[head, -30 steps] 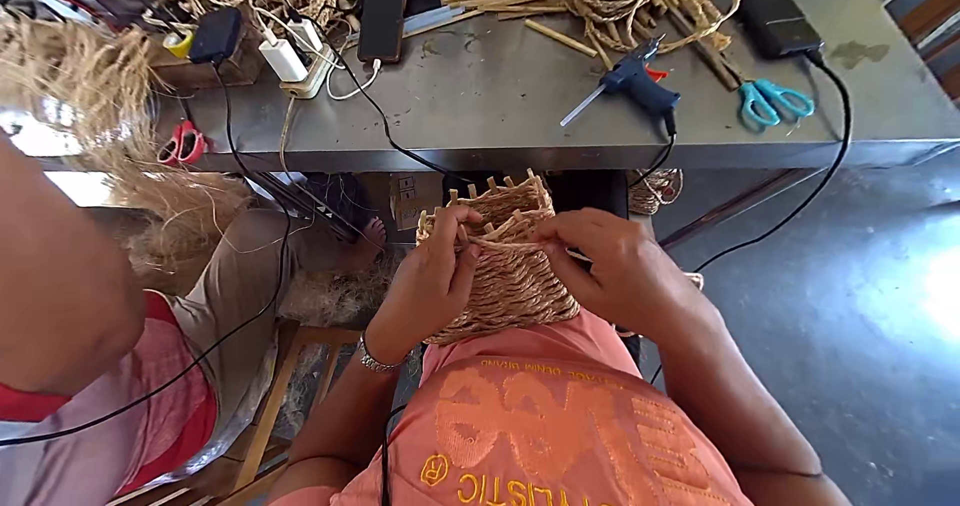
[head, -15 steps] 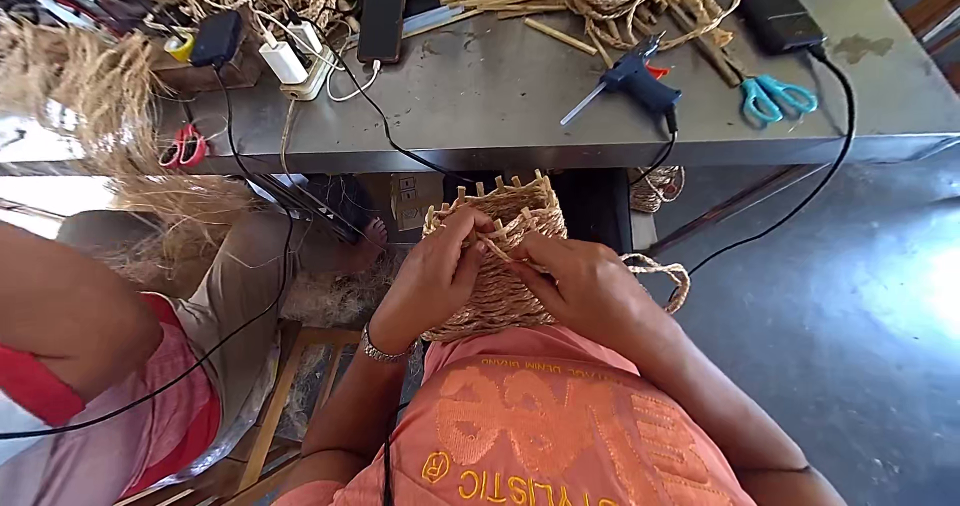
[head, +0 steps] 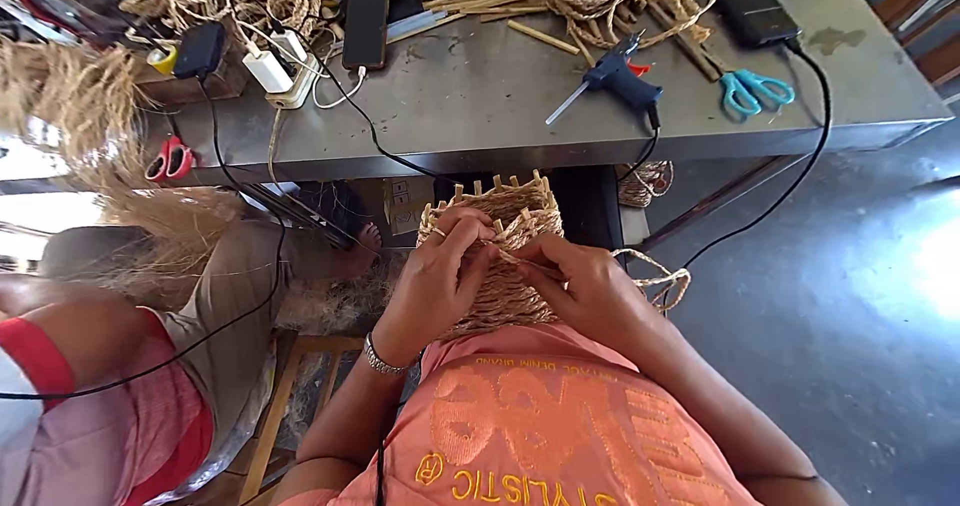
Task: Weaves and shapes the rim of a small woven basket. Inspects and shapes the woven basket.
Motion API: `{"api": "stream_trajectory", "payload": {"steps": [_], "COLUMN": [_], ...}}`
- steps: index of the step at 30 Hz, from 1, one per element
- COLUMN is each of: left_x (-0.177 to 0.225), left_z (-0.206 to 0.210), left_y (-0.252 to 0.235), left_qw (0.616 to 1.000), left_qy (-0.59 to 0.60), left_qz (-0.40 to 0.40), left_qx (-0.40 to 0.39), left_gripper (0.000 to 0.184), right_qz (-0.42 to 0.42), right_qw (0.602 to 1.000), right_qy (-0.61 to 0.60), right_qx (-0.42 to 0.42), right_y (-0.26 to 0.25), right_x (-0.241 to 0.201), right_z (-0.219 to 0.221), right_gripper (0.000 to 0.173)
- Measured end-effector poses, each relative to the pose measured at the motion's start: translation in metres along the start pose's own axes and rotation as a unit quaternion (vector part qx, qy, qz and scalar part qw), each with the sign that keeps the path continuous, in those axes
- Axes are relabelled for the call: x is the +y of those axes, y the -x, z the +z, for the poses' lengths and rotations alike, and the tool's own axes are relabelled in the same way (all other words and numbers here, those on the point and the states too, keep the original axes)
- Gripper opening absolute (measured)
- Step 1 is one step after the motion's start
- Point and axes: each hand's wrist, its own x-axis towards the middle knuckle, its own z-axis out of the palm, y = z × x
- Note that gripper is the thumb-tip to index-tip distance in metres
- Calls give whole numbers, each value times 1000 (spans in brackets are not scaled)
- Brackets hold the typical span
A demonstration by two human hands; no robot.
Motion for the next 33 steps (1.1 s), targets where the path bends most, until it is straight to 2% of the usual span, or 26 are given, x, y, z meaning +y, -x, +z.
{"api": "stream_trajectory", "payload": {"steps": [5, 11, 14, 19, 24, 33], "left_x": [6, 6, 3, 5, 2, 1], "left_z": [7, 9, 7, 9, 11, 15], "left_y": [2, -7, -4, 2, 6, 4], "left_qw": [996, 993, 993, 995, 997, 992], "left_qy": [-16, -6, -9, 1, -2, -69], "left_qz": [-70, -110, -112, -90, -57, -89], "left_qx": [50, 47, 38, 36, 43, 59], "left_gripper": [20, 14, 15, 16, 21, 25], "right_qz": [-5, -10, -15, -103, -146, -110], "right_qw": [998, 998, 997, 980, 970, 980], "right_qy": [50, 50, 66, 161, 178, 156], "right_qx": [-28, -31, -40, 57, 84, 50], "right_y": [-1, -1, 3, -13, -46, -67], "right_x": [-2, 1, 4, -6, -9, 6], "right_z": [2, 7, -6, -31, -35, -24], "right_gripper": [22, 22, 28, 28, 21, 15]}}
